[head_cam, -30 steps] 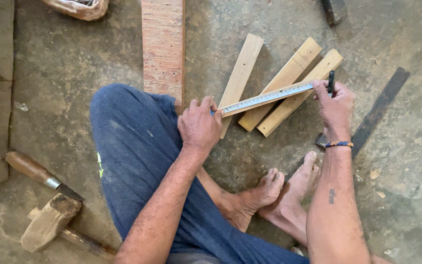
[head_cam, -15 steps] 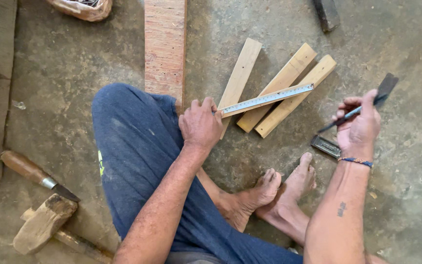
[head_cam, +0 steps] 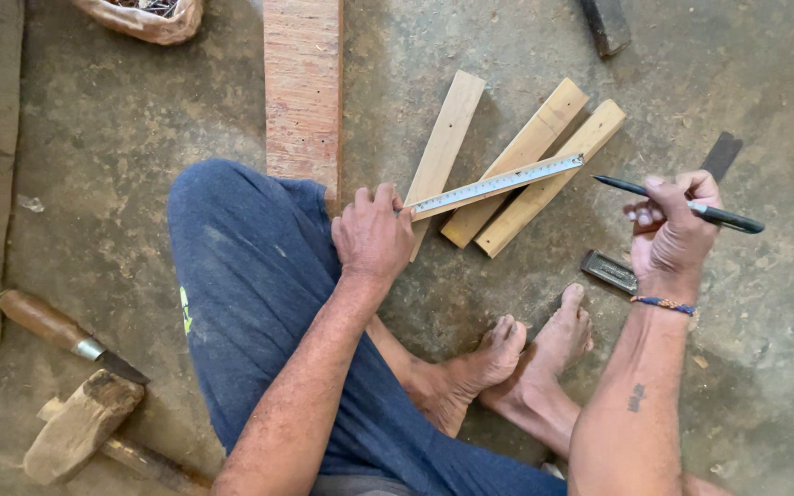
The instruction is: The person measures and marks several wooden slats on the floor using a tape measure, a square, and a marker.
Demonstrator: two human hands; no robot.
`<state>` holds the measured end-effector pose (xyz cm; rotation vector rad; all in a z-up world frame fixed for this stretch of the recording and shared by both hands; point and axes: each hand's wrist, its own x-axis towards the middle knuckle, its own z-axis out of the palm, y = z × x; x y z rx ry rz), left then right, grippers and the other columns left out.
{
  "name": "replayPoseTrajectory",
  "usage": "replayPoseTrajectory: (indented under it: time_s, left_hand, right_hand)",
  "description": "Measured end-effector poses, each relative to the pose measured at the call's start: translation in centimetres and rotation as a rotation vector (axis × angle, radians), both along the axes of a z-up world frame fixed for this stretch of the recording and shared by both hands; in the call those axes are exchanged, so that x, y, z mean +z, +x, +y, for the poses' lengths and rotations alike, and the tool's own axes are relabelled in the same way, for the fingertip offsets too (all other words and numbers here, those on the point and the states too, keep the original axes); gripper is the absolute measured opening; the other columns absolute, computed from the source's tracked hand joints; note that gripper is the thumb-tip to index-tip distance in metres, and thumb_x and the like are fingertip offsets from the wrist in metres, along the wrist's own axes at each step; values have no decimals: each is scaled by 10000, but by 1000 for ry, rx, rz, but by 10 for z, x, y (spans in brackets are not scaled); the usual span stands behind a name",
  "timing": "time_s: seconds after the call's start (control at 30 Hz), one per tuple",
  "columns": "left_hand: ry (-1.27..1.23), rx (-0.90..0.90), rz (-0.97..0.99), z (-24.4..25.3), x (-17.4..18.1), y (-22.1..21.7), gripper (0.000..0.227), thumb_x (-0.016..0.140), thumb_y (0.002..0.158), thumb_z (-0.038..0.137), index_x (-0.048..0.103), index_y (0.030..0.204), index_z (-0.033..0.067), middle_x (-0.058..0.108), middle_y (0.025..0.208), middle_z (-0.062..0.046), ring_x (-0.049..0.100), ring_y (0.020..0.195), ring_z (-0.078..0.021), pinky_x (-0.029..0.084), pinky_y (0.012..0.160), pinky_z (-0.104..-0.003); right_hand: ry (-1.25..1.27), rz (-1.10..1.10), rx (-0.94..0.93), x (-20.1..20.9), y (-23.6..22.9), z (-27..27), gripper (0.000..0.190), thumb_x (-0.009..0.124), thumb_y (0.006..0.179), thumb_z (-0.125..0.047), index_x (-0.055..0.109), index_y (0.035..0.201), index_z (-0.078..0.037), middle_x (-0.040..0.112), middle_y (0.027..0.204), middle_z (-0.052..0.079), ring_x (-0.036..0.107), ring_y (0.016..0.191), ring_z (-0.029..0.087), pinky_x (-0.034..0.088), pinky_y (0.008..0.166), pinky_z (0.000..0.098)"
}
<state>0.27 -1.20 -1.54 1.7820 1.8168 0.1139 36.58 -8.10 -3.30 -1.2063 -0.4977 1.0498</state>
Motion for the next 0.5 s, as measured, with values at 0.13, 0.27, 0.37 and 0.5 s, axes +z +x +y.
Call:
replayPoseTrajectory:
  time_s: [0.13, 0.27, 0.37, 0.5]
  left_hand:
    - [7, -7, -10, 0, 1, -1, 241, 767, 858, 310, 641, 997, 159, 638, 1017, -127, 676, 944, -368, 495, 795, -536]
    - [49, -8, -24, 0, 1, -1, 250, 775, 846, 300, 646, 1008, 159, 639, 1006, -130, 673, 924, -372, 499, 787, -531]
    - [37, -19, -11, 0, 2, -2, 250, 774, 853, 297, 637, 996, 146, 635, 989, -131, 675, 917, -362, 501, 772, -525]
    - [34, -12, -18, 1, 3, 0, 248, 778, 854, 304, 638, 990, 151, 637, 981, -125, 673, 905, -362, 507, 773, -518]
  right_hand:
    - [-49, 51, -44, 35, -25, 19, 183, 673, 989, -28, 648, 1168, 1, 648, 846, 105, 661, 747, 217, 588, 759, 385]
    - [-74, -101, 2, 33, -28, 23, 106, 635, 954, -4, 646, 1050, 39, 700, 926, 137, 716, 820, 224, 623, 838, 344]
    - [17, -233, 91, 15, -18, 20, 84, 697, 1061, 75, 629, 1104, 51, 677, 990, 144, 689, 855, 231, 602, 856, 359]
    - [-32, -212, 24, 4, -14, 16, 50, 679, 1082, 24, 652, 1120, 42, 671, 969, 125, 696, 813, 226, 612, 812, 368]
